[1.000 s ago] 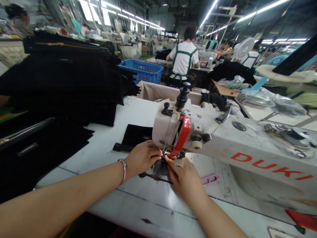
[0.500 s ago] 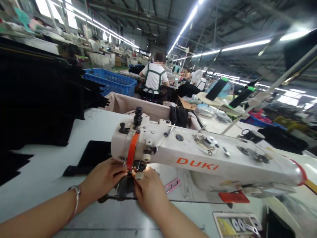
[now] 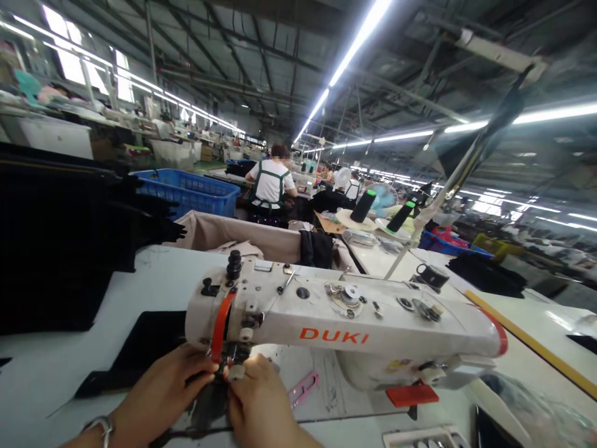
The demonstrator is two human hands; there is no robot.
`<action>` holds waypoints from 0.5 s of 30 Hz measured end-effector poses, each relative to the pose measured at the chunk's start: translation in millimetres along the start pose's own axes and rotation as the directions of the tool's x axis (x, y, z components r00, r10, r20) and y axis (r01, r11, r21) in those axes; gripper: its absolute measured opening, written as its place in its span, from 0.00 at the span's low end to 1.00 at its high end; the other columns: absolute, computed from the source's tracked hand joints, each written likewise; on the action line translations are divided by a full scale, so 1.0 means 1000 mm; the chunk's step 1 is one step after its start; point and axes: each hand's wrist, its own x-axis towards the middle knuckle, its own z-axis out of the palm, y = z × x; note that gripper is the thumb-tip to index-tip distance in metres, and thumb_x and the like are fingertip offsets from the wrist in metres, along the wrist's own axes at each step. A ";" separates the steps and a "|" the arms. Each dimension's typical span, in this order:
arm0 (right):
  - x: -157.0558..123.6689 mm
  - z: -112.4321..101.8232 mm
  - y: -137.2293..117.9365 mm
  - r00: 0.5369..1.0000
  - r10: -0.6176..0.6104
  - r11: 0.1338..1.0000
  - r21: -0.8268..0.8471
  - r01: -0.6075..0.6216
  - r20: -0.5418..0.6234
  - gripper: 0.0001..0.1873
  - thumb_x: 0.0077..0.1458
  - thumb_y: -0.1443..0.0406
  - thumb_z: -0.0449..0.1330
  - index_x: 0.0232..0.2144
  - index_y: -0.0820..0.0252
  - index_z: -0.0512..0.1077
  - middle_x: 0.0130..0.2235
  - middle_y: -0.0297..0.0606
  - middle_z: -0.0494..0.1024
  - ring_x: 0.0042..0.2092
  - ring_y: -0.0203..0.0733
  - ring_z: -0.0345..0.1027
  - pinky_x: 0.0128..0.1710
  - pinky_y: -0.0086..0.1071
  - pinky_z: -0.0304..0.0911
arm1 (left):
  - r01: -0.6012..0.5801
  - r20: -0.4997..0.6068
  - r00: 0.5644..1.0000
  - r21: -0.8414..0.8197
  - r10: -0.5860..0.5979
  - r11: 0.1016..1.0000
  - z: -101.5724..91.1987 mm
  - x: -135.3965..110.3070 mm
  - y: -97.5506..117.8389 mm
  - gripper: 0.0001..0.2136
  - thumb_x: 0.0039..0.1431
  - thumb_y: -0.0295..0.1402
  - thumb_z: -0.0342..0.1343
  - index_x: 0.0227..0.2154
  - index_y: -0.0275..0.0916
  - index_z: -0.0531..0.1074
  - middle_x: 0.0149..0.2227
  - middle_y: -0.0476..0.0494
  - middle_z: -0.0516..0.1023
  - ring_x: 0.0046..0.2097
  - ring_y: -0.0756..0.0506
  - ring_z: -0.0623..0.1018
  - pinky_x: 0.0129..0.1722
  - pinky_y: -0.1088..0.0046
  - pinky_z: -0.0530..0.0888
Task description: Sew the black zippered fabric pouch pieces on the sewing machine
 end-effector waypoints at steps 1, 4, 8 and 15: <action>0.000 0.002 0.001 1.000 -0.009 1.000 0.000 0.009 -0.005 0.12 0.55 0.71 0.56 0.41 0.55 0.72 0.41 0.38 0.76 0.43 0.47 0.67 0.44 0.38 0.67 | -0.022 0.005 1.000 -0.029 0.022 0.999 0.000 0.000 0.000 0.08 0.58 0.31 0.54 0.34 0.50 0.78 0.38 0.52 0.82 0.41 0.42 0.82 0.43 0.67 0.80; 0.002 0.006 0.003 1.000 -0.023 1.000 0.013 0.023 -0.018 0.17 0.51 0.73 0.57 0.43 0.54 0.72 0.41 0.38 0.76 0.44 0.48 0.68 0.44 0.39 0.68 | -0.001 0.047 0.999 -0.090 0.005 0.996 0.003 0.001 -0.002 0.11 0.58 0.29 0.52 0.34 0.50 0.78 0.39 0.53 0.81 0.42 0.44 0.81 0.44 0.68 0.78; -0.001 0.007 0.007 0.998 -0.050 0.998 0.021 0.051 -0.049 0.25 0.52 0.76 0.54 0.51 0.54 0.70 0.45 0.41 0.77 0.47 0.49 0.69 0.47 0.43 0.69 | 0.075 0.106 0.992 -0.099 -0.064 0.992 0.001 0.006 0.002 0.09 0.61 0.28 0.52 0.36 0.44 0.78 0.43 0.49 0.80 0.46 0.45 0.78 0.50 0.70 0.73; -0.009 0.018 0.064 0.931 -0.326 0.945 -0.058 0.321 -0.165 0.17 0.60 0.67 0.55 0.50 0.56 0.73 0.50 0.46 0.77 0.49 0.49 0.74 0.47 0.39 0.74 | 0.018 0.224 0.973 0.158 -0.053 0.987 -0.036 -0.029 0.011 0.41 0.42 0.59 0.65 0.58 0.42 0.67 0.52 0.36 0.71 0.52 0.34 0.70 0.54 0.56 0.65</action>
